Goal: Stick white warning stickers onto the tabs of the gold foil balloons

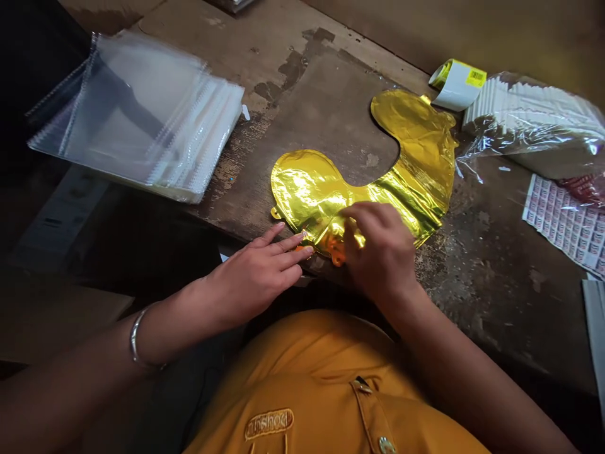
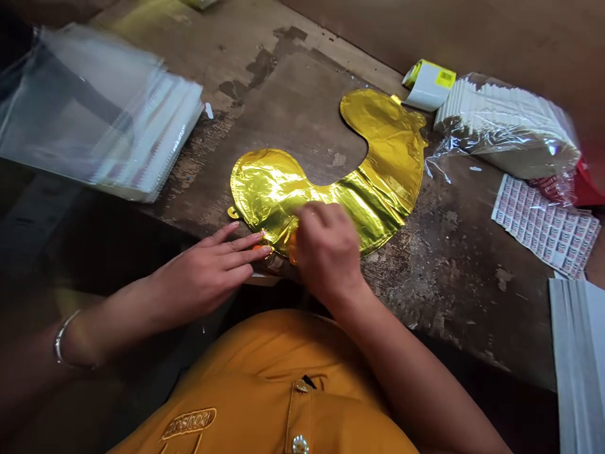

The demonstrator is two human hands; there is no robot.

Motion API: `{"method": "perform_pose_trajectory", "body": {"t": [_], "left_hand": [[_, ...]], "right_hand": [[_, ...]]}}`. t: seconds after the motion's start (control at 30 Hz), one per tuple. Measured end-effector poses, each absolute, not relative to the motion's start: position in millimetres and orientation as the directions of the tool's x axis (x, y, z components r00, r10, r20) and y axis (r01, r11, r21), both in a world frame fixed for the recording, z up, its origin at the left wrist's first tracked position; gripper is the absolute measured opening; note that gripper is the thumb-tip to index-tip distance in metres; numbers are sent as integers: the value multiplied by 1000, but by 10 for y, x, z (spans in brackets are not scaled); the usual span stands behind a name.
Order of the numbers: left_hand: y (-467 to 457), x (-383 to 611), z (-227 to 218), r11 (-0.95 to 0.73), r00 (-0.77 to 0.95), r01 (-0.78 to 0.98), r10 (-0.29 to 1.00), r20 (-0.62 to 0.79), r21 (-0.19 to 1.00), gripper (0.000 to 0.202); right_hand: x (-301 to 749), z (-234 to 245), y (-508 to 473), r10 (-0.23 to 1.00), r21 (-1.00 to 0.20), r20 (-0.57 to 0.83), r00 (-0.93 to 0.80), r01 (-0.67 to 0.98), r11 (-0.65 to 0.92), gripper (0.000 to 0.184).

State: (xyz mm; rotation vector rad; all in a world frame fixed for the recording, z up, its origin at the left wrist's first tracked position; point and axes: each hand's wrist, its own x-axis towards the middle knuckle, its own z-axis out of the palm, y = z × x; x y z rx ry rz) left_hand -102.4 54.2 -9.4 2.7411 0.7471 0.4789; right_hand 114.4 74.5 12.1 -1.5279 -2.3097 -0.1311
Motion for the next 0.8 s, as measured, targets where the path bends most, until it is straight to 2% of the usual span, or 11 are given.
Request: {"method": "perform_pose_trajectory", "body": {"t": [0.07,0.1,0.2,0.33,0.4,0.53,0.67,0.8], "left_hand": [[521,-1047,-85,-816,804,448,546,235,365,20],[505,-1064,-77,-803,791,460,565,235,380,19],[454,-1128,-42,-742,737,519,640,217,424,17],[423,-1171,14,-699,703,554,684,194,453,17],[427,-1161,48,-694,687,563,695,213,449,16],[463,-1118,139,-673,640,609,729,242,419,15],[549,-1073,236,-698,668,591,704,240,403,15],[681,-993,282,-750,744,521,633,213,408,14]], "right_hand": [[1129,126,657,758,-115,263,-596,761,638,26],[1115,113,618,722,-123,212,-658,715,688,28],[1078,45,551,738,-128,149,-658,727,674,31],[1054,18,550,772,-148,160,-615,759,634,32],[1039,54,581,824,-219,183,-536,795,566,28],[1032,153,730,956,-490,119,-267,822,290,17],[1101,209,939,984,-662,-61,-166,745,84,42],[1159,257,1092,949,-737,-256,-185,673,-67,46]]}}
